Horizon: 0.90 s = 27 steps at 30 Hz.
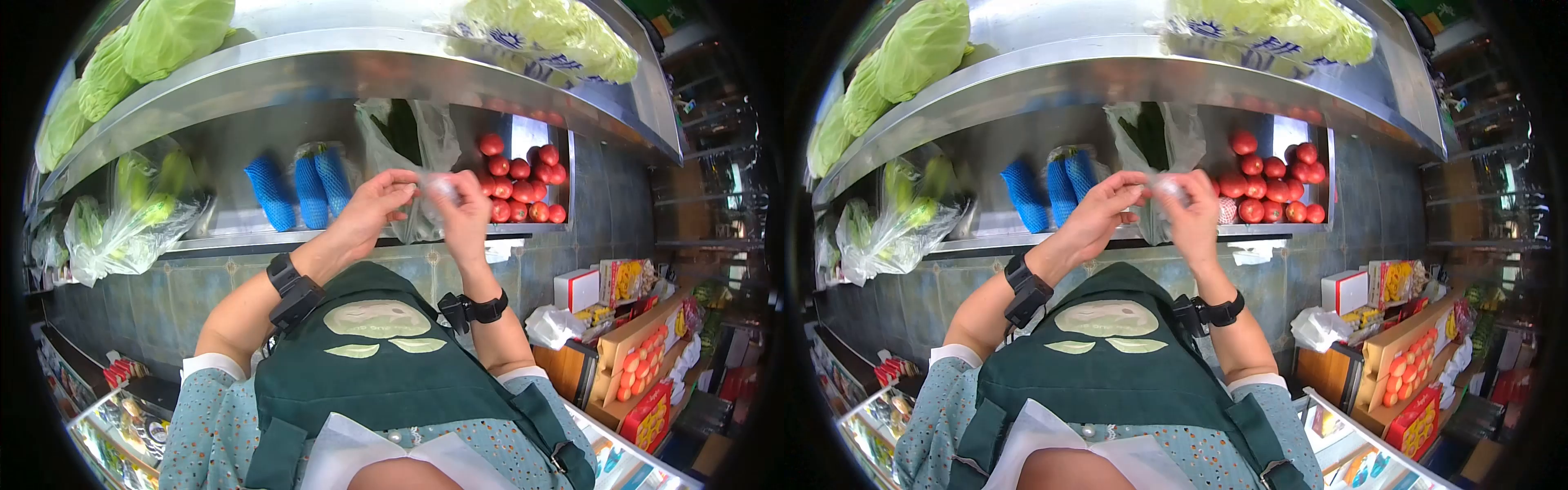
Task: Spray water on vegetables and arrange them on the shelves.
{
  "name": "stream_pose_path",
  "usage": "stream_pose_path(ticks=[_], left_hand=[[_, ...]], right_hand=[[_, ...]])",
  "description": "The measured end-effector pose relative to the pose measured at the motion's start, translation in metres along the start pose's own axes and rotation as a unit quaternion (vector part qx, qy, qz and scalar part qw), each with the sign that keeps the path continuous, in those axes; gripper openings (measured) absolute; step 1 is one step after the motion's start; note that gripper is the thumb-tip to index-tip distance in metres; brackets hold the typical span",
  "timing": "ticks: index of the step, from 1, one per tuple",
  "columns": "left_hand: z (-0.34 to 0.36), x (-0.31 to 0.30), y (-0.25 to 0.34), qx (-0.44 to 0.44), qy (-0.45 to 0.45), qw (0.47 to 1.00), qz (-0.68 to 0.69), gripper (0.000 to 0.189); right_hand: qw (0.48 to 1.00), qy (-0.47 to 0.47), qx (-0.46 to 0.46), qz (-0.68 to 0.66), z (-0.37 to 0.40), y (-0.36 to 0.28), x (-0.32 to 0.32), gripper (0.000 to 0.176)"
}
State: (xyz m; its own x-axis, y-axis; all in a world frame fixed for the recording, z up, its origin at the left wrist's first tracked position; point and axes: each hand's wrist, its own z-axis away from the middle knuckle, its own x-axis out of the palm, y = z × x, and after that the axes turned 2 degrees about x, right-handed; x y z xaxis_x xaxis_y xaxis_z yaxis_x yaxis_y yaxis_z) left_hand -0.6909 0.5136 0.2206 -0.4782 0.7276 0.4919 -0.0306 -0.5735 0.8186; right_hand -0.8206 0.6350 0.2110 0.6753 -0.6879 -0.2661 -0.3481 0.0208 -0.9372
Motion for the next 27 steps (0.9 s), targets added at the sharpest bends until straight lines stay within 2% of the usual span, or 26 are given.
stream_pose_path(ticks=[1, 3, 4, 5, 7, 8, 12, 14, 15, 17, 19, 20, 21, 22, 24, 25, 26, 27], left_hand=[[0.0, -0.006, 0.001, 0.006, 0.006, 1.0, 0.002, 0.026], [0.005, -0.021, 0.001, 0.003, 0.046, 0.998, -0.037, 0.031], [0.007, -0.031, 0.0, -0.01, 0.066, 0.997, -0.048, 0.034], [0.01, -0.041, -0.004, -0.006, 0.071, 0.996, -0.045, 0.034], [0.014, -0.061, -0.016, -0.029, 0.117, 0.992, -0.028, 0.031], [0.015, -0.07, -0.022, -0.024, 0.123, 0.992, -0.024, 0.031], [0.019, -0.095, -0.042, -0.04, 0.157, 0.986, 0.036, 0.032], [0.019, -0.104, -0.051, -0.037, 0.166, 0.984, 0.061, 0.032], [0.018, -0.11, -0.057, -0.033, 0.167, 0.982, 0.083, 0.033], [0.018, -0.117, -0.064, -0.027, 0.17, 0.979, 0.112, 0.034], [0.016, -0.121, -0.065, -0.053, 0.19, 0.967, 0.16, 0.038], [0.013, -0.124, -0.07, -0.049, 0.194, 0.966, 0.164, 0.038], [0.01, -0.13, -0.078, -0.072, 0.187, 0.956, 0.213, 0.04], [0.012, -0.131, -0.076, -0.094, 0.179, 0.944, 0.26, 0.043], [0.023, -0.132, -0.063, -0.114, 0.158, 0.93, 0.312, 0.046], [0.031, -0.135, -0.057, -0.139, 0.131, 0.913, 0.36, 0.049], [0.035, -0.148, -0.063, -0.127, 0.069, 0.915, 0.378, 0.055], [0.048, -0.156, -0.06, -0.121, 0.074, 0.913, 0.382, 0.055]], right_hand=[[0.998, 0.047, -0.022, -0.039, -0.008, 0.0, -0.001, 0.021], [0.976, 0.104, 0.011, -0.19, -0.021, -0.017, -0.003, 0.009], [0.952, 0.122, 0.006, -0.28, -0.027, -0.029, -0.002, 0.009], [0.953, 0.124, -0.057, -0.271, -0.035, -0.031, -0.006, 0.01], [0.914, 0.109, -0.039, -0.389, -0.042, -0.048, -0.008, 0.011], [0.92, 0.068, -0.071, -0.379, -0.045, -0.051, -0.013, 0.012], [0.921, 0.056, -0.075, -0.378, -0.053, -0.083, -0.021, 0.013], [0.914, -0.045, -0.156, -0.37, -0.057, -0.096, -0.029, 0.022], [0.915, -0.054, -0.155, -0.368, -0.058, -0.106, -0.034, 0.022], [0.879, -0.13, -0.154, -0.431, -0.056, -0.135, -0.042, 0.025], [0.87, -0.119, -0.144, -0.457, -0.049, -0.165, -0.042, 0.027], [0.839, -0.144, -0.14, -0.505, -0.049, -0.173, -0.046, 0.029], [0.843, -0.106, -0.145, -0.508, -0.046, -0.183, -0.044, 0.038], [0.905, 0.012, -0.2, -0.375, -0.038, -0.197, -0.024, 0.047], [0.94, 0.135, -0.256, -0.182, -0.023, -0.213, 0.0, 0.069], [0.938, 0.205, -0.268, -0.085, -0.016, -0.221, 0.013, 0.081], [0.931, 0.198, -0.306, 0.039, -0.012, -0.225, 0.014, 0.086], [0.907, 0.187, -0.341, 0.162, -0.008, -0.229, 0.013, 0.091]])
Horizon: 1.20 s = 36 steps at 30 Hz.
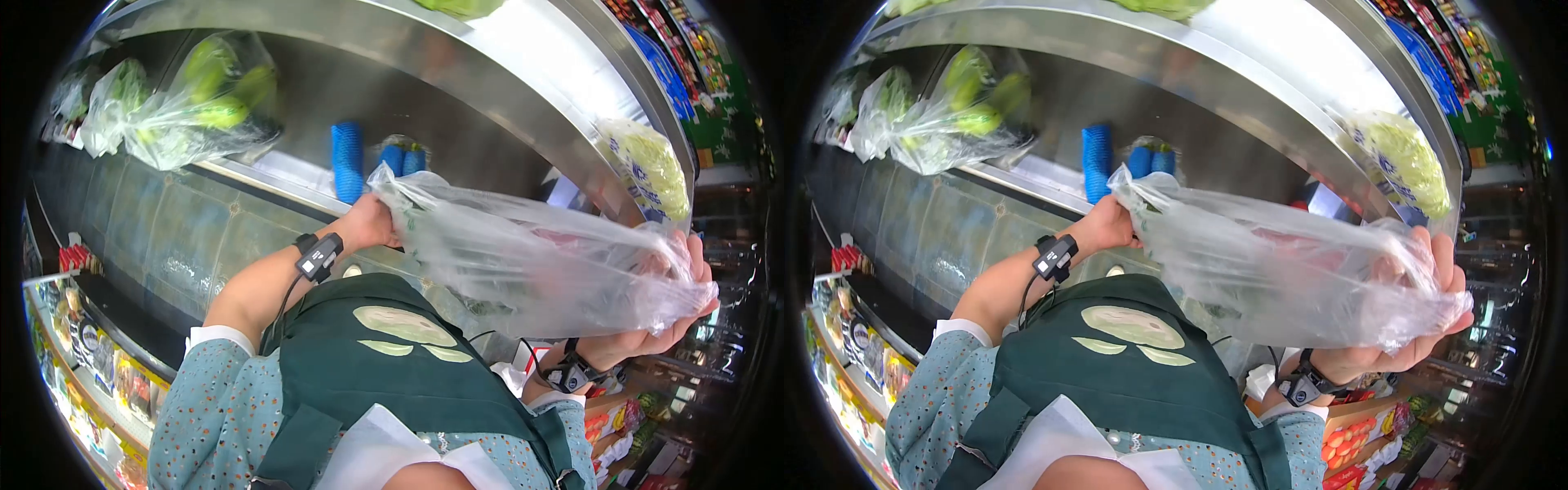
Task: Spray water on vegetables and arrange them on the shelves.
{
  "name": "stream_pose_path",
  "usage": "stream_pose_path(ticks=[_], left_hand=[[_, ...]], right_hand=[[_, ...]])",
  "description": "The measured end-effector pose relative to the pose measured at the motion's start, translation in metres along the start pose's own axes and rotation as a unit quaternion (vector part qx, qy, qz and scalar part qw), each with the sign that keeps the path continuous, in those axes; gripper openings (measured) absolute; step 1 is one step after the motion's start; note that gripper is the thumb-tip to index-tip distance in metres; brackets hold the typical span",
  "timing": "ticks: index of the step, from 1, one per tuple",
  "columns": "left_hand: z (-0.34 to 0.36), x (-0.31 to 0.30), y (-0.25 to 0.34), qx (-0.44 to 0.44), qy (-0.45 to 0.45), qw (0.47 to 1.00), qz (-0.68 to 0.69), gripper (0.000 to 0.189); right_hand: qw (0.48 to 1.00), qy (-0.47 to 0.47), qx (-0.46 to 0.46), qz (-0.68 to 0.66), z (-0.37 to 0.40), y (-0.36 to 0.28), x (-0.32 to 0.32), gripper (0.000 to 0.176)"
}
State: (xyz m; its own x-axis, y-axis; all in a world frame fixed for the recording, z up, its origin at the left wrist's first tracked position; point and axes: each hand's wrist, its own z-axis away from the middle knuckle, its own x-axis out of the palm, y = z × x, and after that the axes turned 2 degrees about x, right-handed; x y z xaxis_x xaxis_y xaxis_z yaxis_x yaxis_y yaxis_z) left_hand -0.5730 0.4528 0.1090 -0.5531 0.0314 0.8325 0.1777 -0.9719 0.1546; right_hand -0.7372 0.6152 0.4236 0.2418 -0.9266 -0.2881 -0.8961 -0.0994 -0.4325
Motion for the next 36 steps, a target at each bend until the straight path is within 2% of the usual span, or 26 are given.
stream_pose_path(ticks=[2, 3, 4, 5, 6, 7, 8, 9, 10, 12, 14, 15, 16, 17, 18, 19, 21, 22, 24, 26, 28, 31, 32, 34, 35, 36], left_hand=[[0.03, -0.011, 0.012, 0.001, -0.046, 0.999, -0.013, 0.058], [0.044, -0.027, 0.015, 0.032, -0.082, 0.996, -0.024, 0.068], [0.066, -0.033, 0.026, 0.041, -0.078, 0.996, -0.021, 0.068], [0.095, -0.033, 0.04, 0.046, -0.102, 0.993, 0.044, 0.067], [0.12, -0.041, 0.052, 0.051, -0.126, 0.985, 0.109, 0.066], [0.137, -0.063, 0.064, 0.069, -0.302, 0.947, 0.085, 0.064], [0.15, -0.081, 0.072, 0.081, -0.299, 0.947, 0.084, 0.064], [0.171, -0.086, 0.079, 0.132, -0.176, 0.975, 0.016, 0.062], [0.191, -0.093, 0.086, 0.179, -0.048, 0.981, -0.048, 0.06], [0.21, -0.124, 0.095, 0.176, -0.064, 0.982, -0.006, 0.054], [0.224, -0.151, 0.1, 0.203, -0.076, 0.974, -0.072, 0.049], [0.24, -0.148, 0.1, 0.218, -0.016, 0.975, -0.047, 0.041], [0.251, -0.158, 0.1, 0.226, -0.016, 0.973, -0.043, 0.041], [0.258, -0.169, 0.101, 0.262, 0.027, 0.962, -0.07, 0.031], [0.267, -0.178, 0.104, 0.297, 0.07, 0.947, -0.096, 0.023], [0.28, -0.183, 0.109, 0.302, 0.069, 0.946, -0.092, 0.023], [0.309, -0.19, 0.124, 0.362, 0.195, 0.876, -0.253, 0.011], [0.324, -0.193, 0.132, 0.364, 0.194, 0.876, -0.251, 0.011], [0.353, -0.199, 0.15, 0.473, 0.257, 0.752, -0.38, 0.011], [0.381, -0.192, 0.161, 0.502, 0.253, 0.747, -0.354, 0.012], [0.402, -0.193, 0.176, 0.531, 0.247, 0.74, -0.331, 0.014], [0.425, -0.195, 0.198, 0.553, 0.304, 0.595, -0.498, 0.018], [0.427, -0.195, 0.205, 0.552, 0.305, 0.594, -0.499, 0.018], [0.43, -0.192, 0.218, 0.644, 0.295, 0.534, -0.461, 0.017], [0.436, -0.19, 0.224, 0.643, 0.295, 0.534, -0.462, 0.017], [0.451, -0.177, 0.23, 0.622, 0.272, 0.572, -0.46, 0.017]], right_hand=[[0.997, -0.049, -0.051, 0.034, 0.003, 0.006, -0.006, 0.08], [0.992, -0.019, 0.066, -0.103, 0.004, 0.006, -0.004, 0.069], [0.954, 0.009, 0.184, -0.235, 0.004, 0.008, -0.006, 0.059], [0.768, -0.031, 0.28, -0.576, 0.001, 0.023, -0.023, 0.045], [0.761, -0.036, 0.279, -0.584, 0.003, 0.013, -0.011, 0.045], [0.788, 0.019, 0.332, -0.519, 0.004, -0.001, 0.003, 0.043], [0.806, 0.073, 0.382, -0.447, 0.006, -0.012, 0.016, 0.04], [0.628, -0.135, 0.303, -0.704, 0.012, 0.012, 0.013, 0.033], [0.62, -0.142, 0.302, -0.71, 0.017, 0.006, 0.026, 0.033], [0.61, -0.157, 0.331, -0.702, 0.021, -0.011, 0.054, 0.029], [0.607, -0.19, 0.32, -0.702, 0.021, -0.029, 0.088, 0.031], [0.587, -0.179, 0.338, -0.714, 0.019, -0.032, 0.106, 0.032], [0.567, -0.168, 0.357, -0.723, 0.016, -0.038, 0.122, 0.034], [0.525, -0.213, 0.362, -0.74, 0.012, -0.046, 0.138, 0.036], [0.523, -0.22, 0.36, -0.741, 0.009, -0.05, 0.152, 0.036], [0.55, -0.227, 0.346, -0.726, 0.009, -0.052, 0.166, 0.035], [0.593, -0.193, 0.354, -0.697, 0.013, -0.06, 0.192, 0.031], [0.593, -0.196, 0.352, -0.697, 0.013, -0.069, 0.202, 0.031], [0.6, -0.162, 0.375, -0.688, 0.016, -0.086, 0.222, 0.028], [0.592, -0.191, 0.361, -0.695, 0.017, -0.103, 0.237, 0.026], [0.659, -0.14, 0.37, -0.639, 0.016, -0.112, 0.248, 0.027], [0.676, -0.111, 0.395, -0.612, 0.016, -0.134, 0.255, 0.028], [0.675, -0.111, 0.396, -0.612, 0.015, -0.135, 0.256, 0.028], [0.638, -0.138, 0.387, -0.651, 0.01, -0.134, 0.255, 0.029], [0.638, -0.138, 0.387, -0.651, 0.008, -0.134, 0.255, 0.029], [0.62, -0.157, 0.387, -0.664, 0.006, -0.135, 0.256, 0.029]])
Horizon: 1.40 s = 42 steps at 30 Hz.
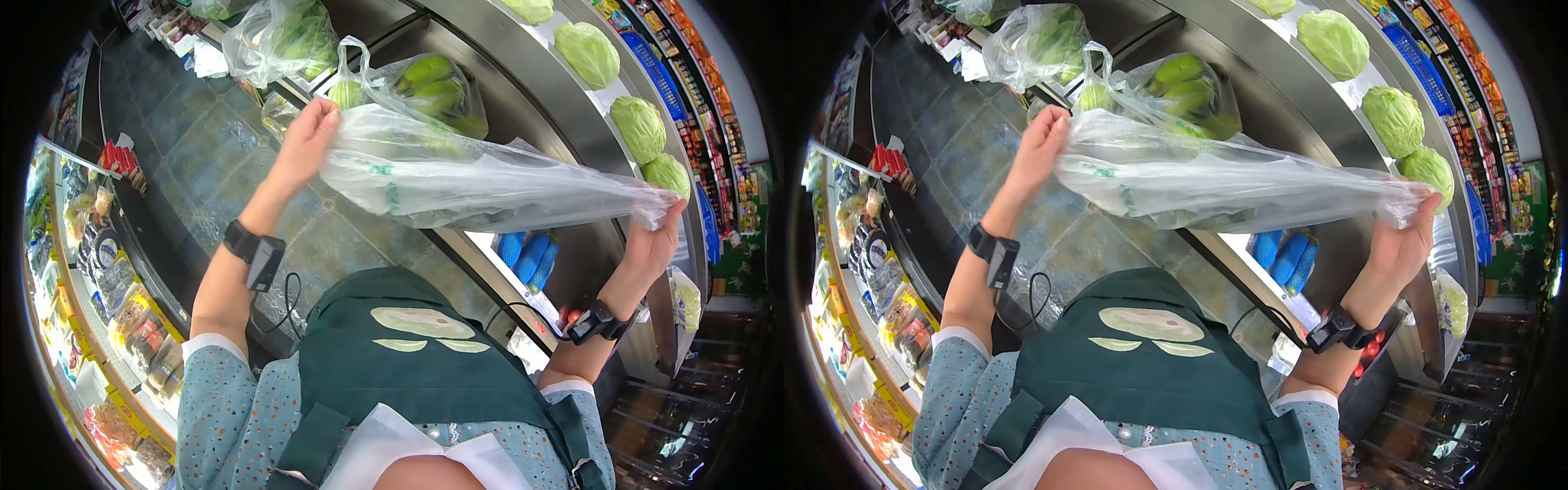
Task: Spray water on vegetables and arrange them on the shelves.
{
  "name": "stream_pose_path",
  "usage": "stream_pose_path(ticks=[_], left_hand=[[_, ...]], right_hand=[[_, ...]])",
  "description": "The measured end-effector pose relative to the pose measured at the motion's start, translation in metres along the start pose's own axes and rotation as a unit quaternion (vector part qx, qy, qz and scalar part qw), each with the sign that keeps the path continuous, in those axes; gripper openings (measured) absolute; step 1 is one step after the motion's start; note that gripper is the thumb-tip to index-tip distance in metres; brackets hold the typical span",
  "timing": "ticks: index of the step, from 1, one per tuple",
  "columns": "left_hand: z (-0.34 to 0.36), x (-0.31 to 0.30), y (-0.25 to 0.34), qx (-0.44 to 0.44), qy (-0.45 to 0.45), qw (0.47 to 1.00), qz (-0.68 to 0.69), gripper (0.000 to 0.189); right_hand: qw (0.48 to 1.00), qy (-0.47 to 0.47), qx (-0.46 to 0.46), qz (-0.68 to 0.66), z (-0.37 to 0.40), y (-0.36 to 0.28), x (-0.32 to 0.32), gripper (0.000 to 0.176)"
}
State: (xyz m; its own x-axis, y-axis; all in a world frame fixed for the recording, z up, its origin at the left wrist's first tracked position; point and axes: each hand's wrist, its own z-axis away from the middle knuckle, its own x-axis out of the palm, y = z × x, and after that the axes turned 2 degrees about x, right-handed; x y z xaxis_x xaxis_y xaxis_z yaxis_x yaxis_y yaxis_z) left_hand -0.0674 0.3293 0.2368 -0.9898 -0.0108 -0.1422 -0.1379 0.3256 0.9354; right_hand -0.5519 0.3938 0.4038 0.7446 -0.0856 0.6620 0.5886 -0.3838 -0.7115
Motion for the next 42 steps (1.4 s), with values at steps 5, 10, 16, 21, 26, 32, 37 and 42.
stream_pose_path(ticks=[5, 10, 16, 21, 26, 32, 37, 42], left_hand=[[-0.03, -0.034, 0.031, 0.022, 0.105, 0.994, -0.004, 0.019], [-0.053, -0.039, 0.119, 0.003, 0.162, 0.941, 0.296, 0.018], [-0.054, 0.127, 0.193, 0.203, -0.172, 0.961, 0.074, 0.058], [-0.071, 0.188, 0.205, 0.135, -0.131, 0.98, 0.06, 0.061], [-0.067, 0.191, 0.211, 0.166, -0.181, 0.968, -0.056, 0.044], [-0.057, 0.181, 0.231, 0.114, -0.277, 0.954, -0.003, 0.024], [-0.051, 0.162, 0.232, 0.105, -0.142, 0.972, 0.155, 0.023], [-0.051, 0.179, 0.232, 0.132, -0.16, 0.976, 0.063, 0.025]], right_hand=[[1.0, -0.014, -0.004, 0.024, 0.003, 0.015, 0.05, 0.026], [0.973, -0.167, -0.011, 0.162, 0.0, 0.044, 0.077, 0.019], [0.957, -0.251, -0.013, 0.148, -0.007, 0.061, 0.132, 0.018], [0.921, -0.279, -0.109, 0.249, -0.02, 0.061, 0.122, 0.018], [0.843, -0.289, -0.238, 0.387, -0.015, 0.052, 0.107, 0.015], [0.8, -0.368, -0.265, 0.393, -0.014, 0.043, 0.105, 0.038], [0.916, -0.31, -0.157, 0.2, -0.005, 0.068, 0.096, 0.099], [0.754, -0.464, 0.299, 0.356, 0.026, 0.131, 0.042, 0.082]])
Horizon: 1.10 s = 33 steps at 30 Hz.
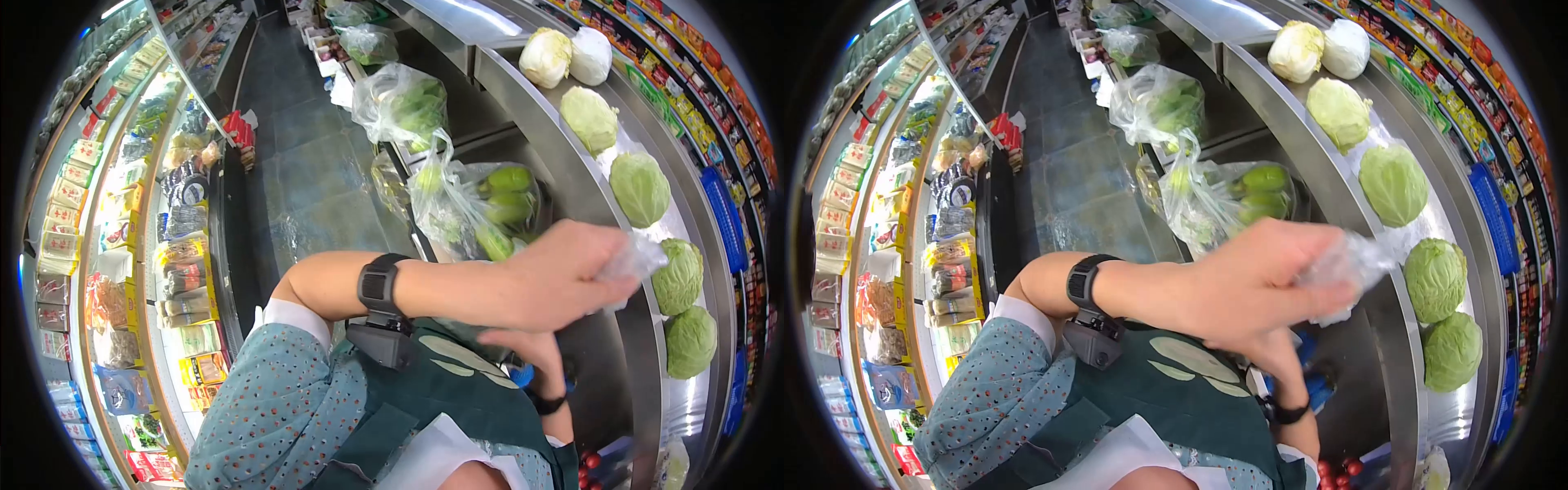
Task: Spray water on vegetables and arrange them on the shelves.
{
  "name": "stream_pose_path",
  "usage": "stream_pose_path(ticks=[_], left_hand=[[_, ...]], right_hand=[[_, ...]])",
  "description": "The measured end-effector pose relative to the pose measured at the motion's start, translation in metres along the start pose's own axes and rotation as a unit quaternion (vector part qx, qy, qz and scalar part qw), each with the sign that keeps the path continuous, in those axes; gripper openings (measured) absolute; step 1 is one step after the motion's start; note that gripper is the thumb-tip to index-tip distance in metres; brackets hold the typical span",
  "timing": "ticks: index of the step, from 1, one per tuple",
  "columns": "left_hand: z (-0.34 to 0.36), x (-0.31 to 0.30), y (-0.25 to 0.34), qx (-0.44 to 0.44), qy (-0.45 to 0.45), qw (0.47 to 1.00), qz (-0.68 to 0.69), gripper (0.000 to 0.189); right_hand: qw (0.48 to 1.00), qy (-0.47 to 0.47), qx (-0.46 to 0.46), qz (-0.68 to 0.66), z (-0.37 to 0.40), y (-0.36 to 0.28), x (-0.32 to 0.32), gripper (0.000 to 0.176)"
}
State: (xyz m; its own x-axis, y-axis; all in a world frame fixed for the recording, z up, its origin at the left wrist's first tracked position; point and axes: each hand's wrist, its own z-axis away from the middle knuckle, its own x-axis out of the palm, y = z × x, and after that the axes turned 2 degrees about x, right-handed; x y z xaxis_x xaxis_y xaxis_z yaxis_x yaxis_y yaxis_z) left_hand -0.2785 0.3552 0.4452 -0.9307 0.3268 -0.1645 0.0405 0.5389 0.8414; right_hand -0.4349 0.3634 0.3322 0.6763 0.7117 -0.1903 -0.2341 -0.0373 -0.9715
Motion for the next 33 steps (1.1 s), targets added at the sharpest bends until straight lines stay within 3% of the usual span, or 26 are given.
stream_pose_path(ticks=[1, 3, 8, 9, 10, 12, 14, 16, 18, 21, 23, 24, 27, 29, 31, 33], left_hand=[[-0.003, 0.014, -0.009, 0.045, 0.014, 0.999, -0.013, 0.03], [-0.006, 0.039, -0.014, 0.055, -0.018, 0.998, 0.014, 0.026], [-0.01, 0.058, -0.016, 0.091, -0.067, 0.994, 0.007, 0.025], [-0.011, 0.049, -0.009, 0.048, -0.127, 0.991, 0.002, 0.029], [-0.009, 0.04, -0.01, 0.046, -0.124, 0.991, 0.005, 0.029], [-0.004, 0.016, -0.013, 0.157, -0.094, 0.979, -0.087, 0.042], [0.006, -0.038, -0.014, 0.08, -0.101, 0.986, -0.107, 0.068], [0.031, -0.097, -0.041, 0.005, -0.023, 0.993, -0.118, 0.08], [0.078, -0.139, -0.09, 0.045, 0.013, 0.989, -0.139, 0.076], [0.137, -0.144, -0.126, -0.002, 0.014, 0.975, -0.221, 0.063], [0.153, -0.146, -0.142, -0.034, 0.004, 0.942, -0.335, 0.046], [0.153, -0.161, -0.147, -0.033, 0.008, 0.943, -0.332, 0.046], [0.149, -0.212, -0.158, -0.007, 0.086, 0.957, -0.277, 0.029], [0.137, -0.246, -0.149, 0.052, 0.155, 0.967, -0.196, 0.019], [0.125, -0.282, -0.143, 0.067, 0.168, 0.965, -0.191, 0.02], [0.12, -0.306, -0.147, 0.071, 0.173, 0.964, -0.188, 0.021]], right_hand=[[1.0, 0.005, 0.009, 0.002, -0.008, 0.005, 0.008, 0.082], [0.988, 0.027, 0.086, -0.125, -0.032, 0.007, 0.019, 0.069], [0.955, 0.037, 0.053, -0.289, -0.05, 0.035, 0.018, 0.062], [0.949, 0.033, 0.038, -0.312, -0.049, 0.04, 0.016, 0.061], [0.943, 0.029, 0.024, -0.329, -0.048, 0.046, 0.015, 0.059], [0.934, 0.024, -0.006, -0.357, -0.047, 0.054, 0.012, 0.056], [0.925, 0.02, -0.037, -0.377, -0.049, 0.059, 0.008, 0.054], [0.919, 0.014, -0.067, -0.389, -0.056, 0.065, 0.005, 0.051], [0.911, 0.031, -0.103, -0.398, -0.074, 0.072, 0.004, 0.048], [0.893, 0.079, -0.163, -0.411, -0.113, 0.085, 0.01, 0.046], [0.918, 0.118, -0.204, -0.319, -0.143, 0.078, 0.018, 0.045], [0.924, 0.132, -0.217, -0.286, -0.158, 0.071, 0.023, 0.044], [0.94, 0.131, -0.275, -0.153, -0.193, 0.013, 0.053, 0.046], [0.954, 0.117, -0.267, 0.063, -0.217, -0.026, 0.067, 0.045], [0.937, 0.09, -0.251, 0.227, -0.241, -0.059, 0.082, 0.044], [0.934, 0.064, -0.228, 0.266, -0.264, -0.075, 0.107, 0.044]])
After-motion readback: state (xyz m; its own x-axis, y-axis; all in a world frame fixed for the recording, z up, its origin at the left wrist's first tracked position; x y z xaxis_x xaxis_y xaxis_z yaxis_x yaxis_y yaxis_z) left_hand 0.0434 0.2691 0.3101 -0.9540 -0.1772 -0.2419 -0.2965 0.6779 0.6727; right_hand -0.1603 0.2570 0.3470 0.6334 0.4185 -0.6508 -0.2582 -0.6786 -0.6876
